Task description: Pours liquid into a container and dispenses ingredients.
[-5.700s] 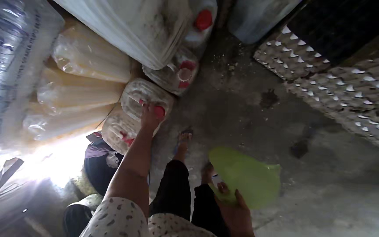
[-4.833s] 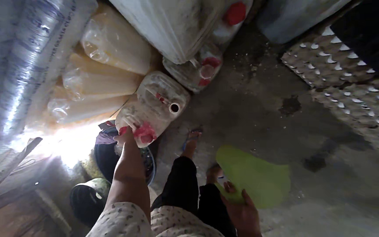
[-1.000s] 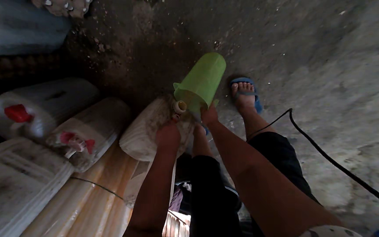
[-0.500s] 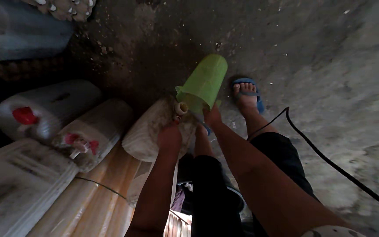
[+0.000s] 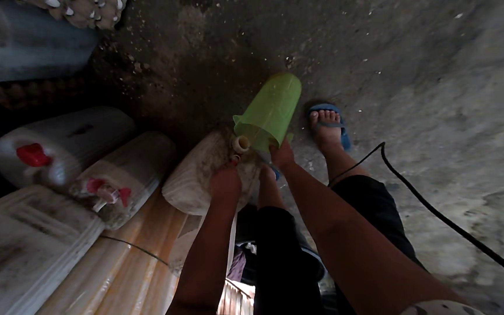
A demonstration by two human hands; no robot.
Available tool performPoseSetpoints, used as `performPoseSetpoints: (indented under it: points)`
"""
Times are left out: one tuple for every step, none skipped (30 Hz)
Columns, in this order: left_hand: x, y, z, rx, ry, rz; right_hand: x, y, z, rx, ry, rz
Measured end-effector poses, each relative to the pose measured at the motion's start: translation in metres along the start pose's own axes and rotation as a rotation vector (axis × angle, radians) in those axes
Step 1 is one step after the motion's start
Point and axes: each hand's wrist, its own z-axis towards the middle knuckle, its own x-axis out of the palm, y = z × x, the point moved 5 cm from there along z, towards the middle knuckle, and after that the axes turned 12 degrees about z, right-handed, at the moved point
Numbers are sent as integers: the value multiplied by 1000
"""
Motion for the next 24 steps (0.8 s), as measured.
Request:
performPoseSetpoints:
  points:
    - [0, 0, 0, 0, 2, 1, 0, 0, 0, -5, 2, 3]
    - [0, 0, 0, 3, 5, 4, 1, -1, 1, -10, 5, 7]
    - [1, 0, 0, 3, 2, 5, 1, -1, 1, -10, 7, 5]
    - [1, 0, 0, 2, 0, 5, 1, -1, 1, -7, 10, -1]
    - [1, 0, 0, 2, -4, 2, 1, -1, 1, -3, 10, -4]
    - [1, 1, 0, 4, -5, -4, 1, -1, 1, -1, 10, -5]
    - [1, 1, 0, 5, -5, -10, 1, -1, 1, -4, 7, 2]
    - [0, 1, -1, 6, -5, -18, 1, -1, 0, -14, 1, 16]
    - [0, 1, -1, 6, -2, -20, 1, 0, 0, -22, -1, 24]
    - [0, 1, -2, 4, 0, -16, 1, -1, 0, -25, -1, 22]
    - [0, 1, -2, 1, 0, -13, 0, -1, 0, -25, 1, 17]
    - [0, 1, -2, -2, -3, -13, 0, 0, -1, -18, 6, 8]
    - [0, 1, -2, -4, -4, -11, 1, -1, -1, -10, 9, 0]
    - [0, 1, -2, -3, -5, -11, 1, -2, 0, -4, 8, -9]
    - [0, 1, -3, -2, -13, -12, 1, -3, 0, 4, 4, -11]
    - [1, 1, -3, -2, -17, -14, 1, -2, 0, 6, -3, -4]
    - [2, 1, -2, 2, -17, -15, 1, -2, -1, 9, -5, 0]
    - [2, 1, -2, 8, -13, -20, 0, -1, -2, 12, -3, -7]
    - [2, 1, -2, 12, -15, -27, 0, 1, -3, 12, -1, -14]
    - [2, 1, -2, 15, -19, -31, -1, 2, -4, 9, 1, -17]
    - [2, 1, -2, 17, -23, -29, -1, 3, -4, 7, 2, -21]
    - [2, 1, -2, 16, -26, -23, 0, 2, -3, 6, 3, -24]
    - [2, 1, -2, 11, -25, -19, 0, 1, -3, 4, 5, -23]
    - [2, 1, -2, 6, -24, -18, 0, 0, -2, -1, 2, -20]
